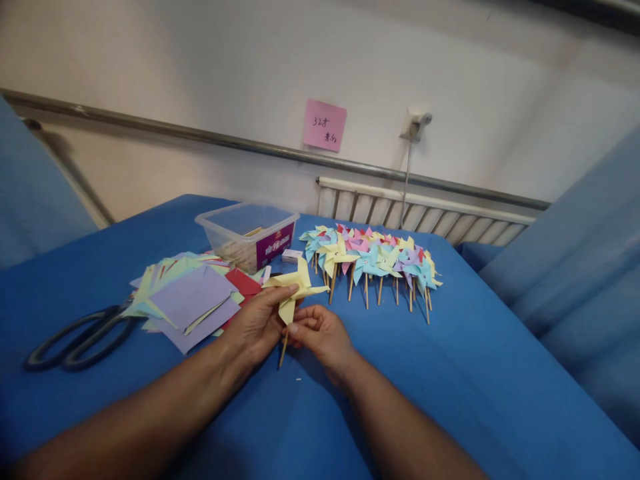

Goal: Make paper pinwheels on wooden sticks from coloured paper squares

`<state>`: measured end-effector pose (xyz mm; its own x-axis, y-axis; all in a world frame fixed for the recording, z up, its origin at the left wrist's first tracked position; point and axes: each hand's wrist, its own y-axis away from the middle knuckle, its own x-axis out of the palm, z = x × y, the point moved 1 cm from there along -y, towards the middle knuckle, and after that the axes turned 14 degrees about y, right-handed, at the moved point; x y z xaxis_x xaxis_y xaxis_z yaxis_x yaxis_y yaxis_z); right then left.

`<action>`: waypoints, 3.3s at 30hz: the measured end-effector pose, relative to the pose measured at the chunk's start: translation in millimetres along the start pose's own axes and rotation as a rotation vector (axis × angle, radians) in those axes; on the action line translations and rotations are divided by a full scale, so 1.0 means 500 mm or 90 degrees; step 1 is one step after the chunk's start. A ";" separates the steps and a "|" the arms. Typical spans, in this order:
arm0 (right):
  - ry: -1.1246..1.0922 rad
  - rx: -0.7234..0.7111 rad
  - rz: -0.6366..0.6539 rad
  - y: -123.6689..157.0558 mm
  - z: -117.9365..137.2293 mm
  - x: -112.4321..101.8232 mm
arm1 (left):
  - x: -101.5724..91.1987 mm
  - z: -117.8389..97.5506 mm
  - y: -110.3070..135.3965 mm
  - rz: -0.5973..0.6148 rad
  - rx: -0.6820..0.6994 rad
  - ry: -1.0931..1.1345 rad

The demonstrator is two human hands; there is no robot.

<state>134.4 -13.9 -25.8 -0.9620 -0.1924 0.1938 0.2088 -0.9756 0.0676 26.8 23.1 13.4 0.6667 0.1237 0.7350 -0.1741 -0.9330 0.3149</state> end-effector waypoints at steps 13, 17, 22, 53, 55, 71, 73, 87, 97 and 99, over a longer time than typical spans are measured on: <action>-0.079 -0.011 -0.029 0.007 0.017 -0.010 | 0.006 -0.013 0.004 0.149 -0.057 0.028; -0.089 -0.029 -0.032 0.011 0.022 -0.010 | 0.003 -0.013 0.001 0.213 -0.070 0.009; -0.100 -0.046 -0.023 0.016 0.029 -0.011 | 0.003 -0.016 -0.003 0.259 -0.057 0.020; -0.078 -0.067 -0.016 0.008 0.009 0.004 | 0.013 -0.017 0.020 0.211 0.067 -0.124; -0.074 -0.066 -0.010 0.007 0.006 0.004 | 0.014 -0.016 0.020 0.201 0.080 -0.126; 0.093 -0.158 -0.275 0.014 0.042 -0.041 | 0.008 -0.007 0.005 0.138 0.111 -0.163; 0.102 -0.166 -0.255 0.013 0.045 -0.045 | 0.006 -0.002 0.004 0.135 0.125 -0.217; -0.013 -0.120 -0.211 0.010 0.035 -0.040 | 0.009 0.006 0.010 0.145 0.123 -0.293; -0.020 -0.137 -0.205 0.010 0.034 -0.039 | 0.004 0.009 0.010 0.156 0.138 -0.318; -0.035 -0.138 -0.198 0.012 0.037 -0.039 | 0.003 0.008 0.010 0.159 0.143 -0.326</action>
<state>157.7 -14.0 -10.9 -0.9615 0.1158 0.2490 -0.1386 -0.9874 -0.0760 30.1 17.5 13.8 0.8991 -0.2336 0.3702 -0.2498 -0.9683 -0.0044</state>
